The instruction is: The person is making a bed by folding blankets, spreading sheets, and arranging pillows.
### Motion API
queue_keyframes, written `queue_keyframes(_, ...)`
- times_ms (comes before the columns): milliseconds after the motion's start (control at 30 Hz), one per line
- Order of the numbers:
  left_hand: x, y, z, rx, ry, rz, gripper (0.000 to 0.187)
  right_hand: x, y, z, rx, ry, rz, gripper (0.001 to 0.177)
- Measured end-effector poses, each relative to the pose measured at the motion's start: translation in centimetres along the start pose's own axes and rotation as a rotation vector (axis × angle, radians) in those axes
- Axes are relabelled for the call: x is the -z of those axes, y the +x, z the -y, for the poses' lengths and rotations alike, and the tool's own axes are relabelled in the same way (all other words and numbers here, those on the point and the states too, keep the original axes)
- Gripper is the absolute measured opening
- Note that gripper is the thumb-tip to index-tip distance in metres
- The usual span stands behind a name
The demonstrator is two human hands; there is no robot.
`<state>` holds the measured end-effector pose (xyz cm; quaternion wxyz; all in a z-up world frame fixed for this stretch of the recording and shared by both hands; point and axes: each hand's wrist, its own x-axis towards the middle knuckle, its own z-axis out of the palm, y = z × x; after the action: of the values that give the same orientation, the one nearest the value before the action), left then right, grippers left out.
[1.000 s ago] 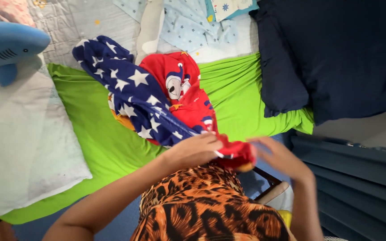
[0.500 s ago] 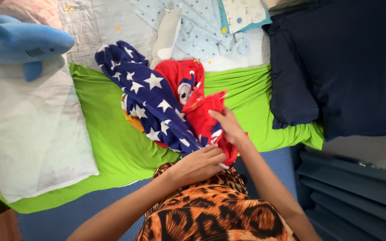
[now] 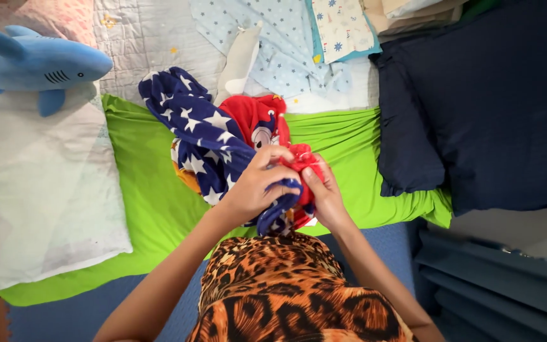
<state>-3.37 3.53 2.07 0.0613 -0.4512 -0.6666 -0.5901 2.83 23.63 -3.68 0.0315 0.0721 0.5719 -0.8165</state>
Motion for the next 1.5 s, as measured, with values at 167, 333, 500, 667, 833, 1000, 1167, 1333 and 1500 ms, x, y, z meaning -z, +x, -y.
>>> queue_keyframes(167, -2.1, -1.1, 1.4, 0.169, -0.082, 0.000, 0.025, 0.5, -0.3, 1.5, -0.061, 0.095, 0.050, 0.024)
queue_keyframes(333, -2.6, -1.2, 1.0, 0.143, 0.031, 0.095, 0.036, 0.6, -0.2, 1.4, -0.072, 0.053, 0.009, 0.024)
queue_keyframes(500, -3.0, -1.6, 1.5, 0.134, -0.011, 0.102, 0.029, -0.3, -0.2, 1.8, -0.208, 0.269, -0.193, 0.023)
queue_keyframes(667, -1.2, -1.8, 0.9, 0.072, 0.049, 0.089, 0.027, 1.4, 0.6, 1.0, -0.120, 0.113, -0.156, 0.021)
queue_keyframes(833, 0.3, -1.7, 0.8, 0.073, 0.072, 0.066, 0.027, 2.1, 0.9, 2.2, 0.132, -0.466, 0.059, 0.016)
queue_keyframes(1000, 0.7, -1.2, 1.3, 0.071, 0.055, 0.041, 0.030, 0.0, 0.1, 4.9, 0.211, -0.702, 0.301, 0.016)
queue_keyframes(1167, -0.2, -1.2, 1.1, 0.167, -0.030, -0.108, 0.020, 1.4, 0.8, 2.6, 0.152, -0.612, 0.209, 0.014)
queue_keyframes(1333, -0.1, -0.6, -1.1, 0.208, -0.010, -0.121, 0.022, 3.6, 2.2, 0.9, 0.117, -0.408, -0.003, 0.008)
queue_keyframes(1500, -0.1, 0.3, -1.3, 0.359, -0.125, 0.041, 0.020, 2.5, 1.4, 0.1, 0.163, -0.354, 0.029, 0.008)
